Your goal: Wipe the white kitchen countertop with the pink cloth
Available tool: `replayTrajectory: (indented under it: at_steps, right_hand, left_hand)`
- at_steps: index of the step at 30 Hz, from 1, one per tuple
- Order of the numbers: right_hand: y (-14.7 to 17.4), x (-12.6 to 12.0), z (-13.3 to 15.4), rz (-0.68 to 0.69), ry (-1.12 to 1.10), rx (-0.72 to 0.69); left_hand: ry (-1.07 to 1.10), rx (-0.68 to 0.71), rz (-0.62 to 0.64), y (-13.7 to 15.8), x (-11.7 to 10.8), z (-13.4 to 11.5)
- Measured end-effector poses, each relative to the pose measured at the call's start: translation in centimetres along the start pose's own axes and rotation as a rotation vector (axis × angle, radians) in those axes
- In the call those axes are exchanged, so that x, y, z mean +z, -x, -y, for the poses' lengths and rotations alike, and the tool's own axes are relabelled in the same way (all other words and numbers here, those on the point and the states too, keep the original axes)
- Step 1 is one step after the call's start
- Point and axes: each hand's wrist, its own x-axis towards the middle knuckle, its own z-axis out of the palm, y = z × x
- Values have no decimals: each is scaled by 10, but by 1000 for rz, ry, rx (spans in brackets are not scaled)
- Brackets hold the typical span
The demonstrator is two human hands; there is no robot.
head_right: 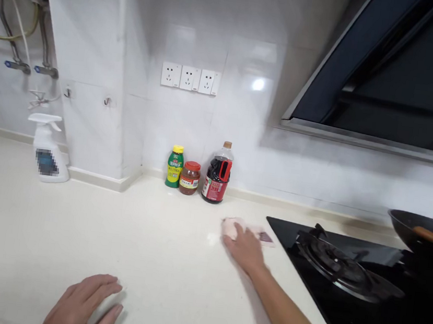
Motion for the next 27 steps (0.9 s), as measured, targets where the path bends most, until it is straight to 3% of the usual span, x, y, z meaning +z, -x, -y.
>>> replayTrajectory:
  at_steps: [4, 7, 10, 12, 14, 16, 22, 24, 27]
  right_hand:
    - [31, 12, 92, 121, -55, -237]
    - [73, 13, 149, 221, -115, -398]
    - [118, 8, 178, 380, -237, -569]
    - [135, 3, 179, 465, -311, -658]
    - [133, -1, 166, 437, -301, -684]
    - [116, -6, 140, 329, -237, -622]
    - [56, -32, 12, 89, -91, -189]
    - [59, -42, -29, 43, -58, -87]
    - [85, -53, -70, -1, -34, -44]
  left_hand:
    - [-8, -55, -40, 2, 0, -1]
    - [-11, -118, -33, 5, 1, 0]
    - [8, -179, 14, 6, 0, 0]
    - [36, -212, 70, 6, -2, 0]
    - [57, -240, 122, 4, -4, -1]
    - [59, -268, 150, 2, -5, -2]
    - [63, -306, 199, -1, -7, -2]
    - [64, -317, 208, -2, -6, -1]
    - [58, -323, 226, -3, -5, -1]
